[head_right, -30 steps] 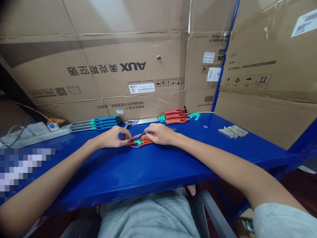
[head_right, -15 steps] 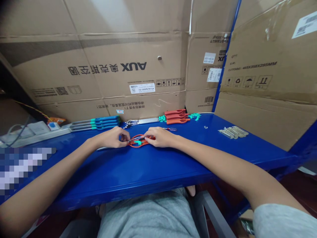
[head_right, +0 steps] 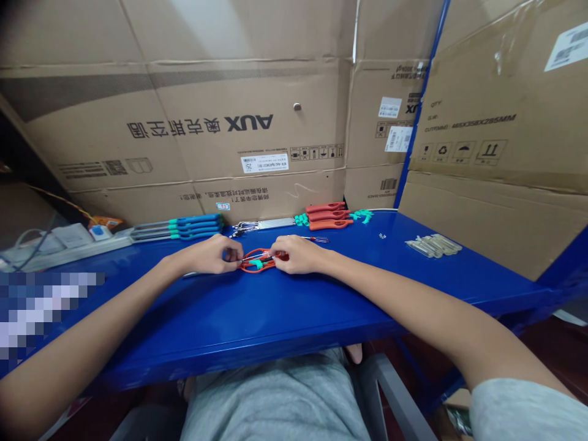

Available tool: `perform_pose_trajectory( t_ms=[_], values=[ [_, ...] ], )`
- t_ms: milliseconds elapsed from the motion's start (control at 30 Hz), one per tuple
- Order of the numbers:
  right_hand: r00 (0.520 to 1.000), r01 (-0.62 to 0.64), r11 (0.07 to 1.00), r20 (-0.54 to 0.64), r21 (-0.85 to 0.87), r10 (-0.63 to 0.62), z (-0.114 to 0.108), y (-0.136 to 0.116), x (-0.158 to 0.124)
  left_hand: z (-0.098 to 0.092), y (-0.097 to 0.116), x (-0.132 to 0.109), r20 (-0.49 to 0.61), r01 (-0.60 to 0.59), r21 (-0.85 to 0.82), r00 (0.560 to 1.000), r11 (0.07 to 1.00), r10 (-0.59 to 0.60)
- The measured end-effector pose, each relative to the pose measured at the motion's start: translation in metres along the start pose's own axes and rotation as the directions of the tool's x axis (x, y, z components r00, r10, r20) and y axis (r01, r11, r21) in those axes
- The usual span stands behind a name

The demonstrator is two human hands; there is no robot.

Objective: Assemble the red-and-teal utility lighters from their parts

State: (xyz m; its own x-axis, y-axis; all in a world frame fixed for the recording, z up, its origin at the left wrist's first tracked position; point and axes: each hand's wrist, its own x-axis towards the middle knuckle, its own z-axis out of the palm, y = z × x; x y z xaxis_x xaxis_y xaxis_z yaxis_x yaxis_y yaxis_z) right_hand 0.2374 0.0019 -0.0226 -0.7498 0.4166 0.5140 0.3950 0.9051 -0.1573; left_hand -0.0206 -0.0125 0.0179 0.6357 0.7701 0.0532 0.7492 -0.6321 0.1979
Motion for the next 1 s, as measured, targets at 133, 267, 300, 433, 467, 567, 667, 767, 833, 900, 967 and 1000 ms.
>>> perform_pose_trajectory(
  t_ms=[133, 267, 300, 433, 467, 567, 667, 767, 833, 900, 967, 1000],
  values=[
    [1.0, -0.017, 1.0, 0.027, -0.011, 0.017, -0.001, -0.0005, 0.001, -0.0009, 0.0025, -0.0005, 0.0, 0.002, 0.012, 1.0, 1.0, -0.002],
    [0.998, -0.027, 1.0, 0.062, -0.013, 0.027, -0.002, -0.0013, 0.0012, -0.001, 0.0038, -0.0004, -0.005, -0.005, 0.019, 1.0, 1.0, 0.005],
    [0.997, -0.027, 1.0, 0.07, -0.013, 0.028, -0.0022, -0.0015, 0.0013, -0.001, 0.0039, -0.0002, -0.004, -0.007, 0.022, 1.0, 1.0, 0.007],
    [0.996, -0.023, 1.0, 0.084, -0.022, 0.024, -0.0028, -0.0021, 0.0017, -0.0017, 0.0048, 0.0001, 0.004, -0.013, 0.035, 1.0, 0.999, 0.012],
    [0.996, -0.021, 0.999, 0.086, -0.025, 0.023, -0.003, -0.0022, 0.0018, -0.002, 0.0052, 0.0001, 0.007, -0.012, 0.036, 1.0, 0.999, 0.012],
    [0.996, -0.021, 0.999, 0.089, -0.031, 0.023, -0.0034, -0.0027, 0.0018, -0.0028, 0.0062, -0.0001, 0.012, -0.008, 0.032, 1.0, 0.999, 0.008],
    [0.996, -0.02, 1.0, 0.088, -0.02, 0.021, -0.0037, -0.0028, 0.0016, -0.0029, 0.0063, -0.0003, 0.008, -0.011, 0.022, 1.0, 1.0, 0.011],
    [0.996, -0.019, 1.0, 0.091, -0.008, 0.019, -0.0038, -0.0022, 0.0015, -0.0025, 0.0057, -0.0003, 0.006, -0.018, 0.014, 1.0, 1.0, 0.017],
    [0.996, -0.018, 1.0, 0.091, -0.003, 0.019, -0.0038, -0.0016, 0.0016, -0.0022, 0.0053, -0.0002, 0.007, -0.02, 0.016, 1.0, 1.0, 0.02],
    [0.996, -0.014, 1.0, 0.093, 0.001, 0.014, -0.0037, -0.0012, 0.0017, -0.0019, 0.0053, -0.0001, 0.01, -0.02, 0.022, 1.0, 1.0, 0.02],
    [0.996, -0.008, 1.0, 0.092, -0.001, 0.008, -0.0036, -0.0011, 0.0017, -0.0017, 0.0056, -0.0001, 0.016, -0.02, 0.026, 1.0, 0.999, 0.019],
    [0.996, -0.006, 1.0, 0.092, -0.001, 0.006, -0.0036, -0.0012, 0.0017, -0.0016, 0.0058, -0.0002, 0.017, -0.019, 0.026, 1.0, 0.999, 0.018]
  ],
)
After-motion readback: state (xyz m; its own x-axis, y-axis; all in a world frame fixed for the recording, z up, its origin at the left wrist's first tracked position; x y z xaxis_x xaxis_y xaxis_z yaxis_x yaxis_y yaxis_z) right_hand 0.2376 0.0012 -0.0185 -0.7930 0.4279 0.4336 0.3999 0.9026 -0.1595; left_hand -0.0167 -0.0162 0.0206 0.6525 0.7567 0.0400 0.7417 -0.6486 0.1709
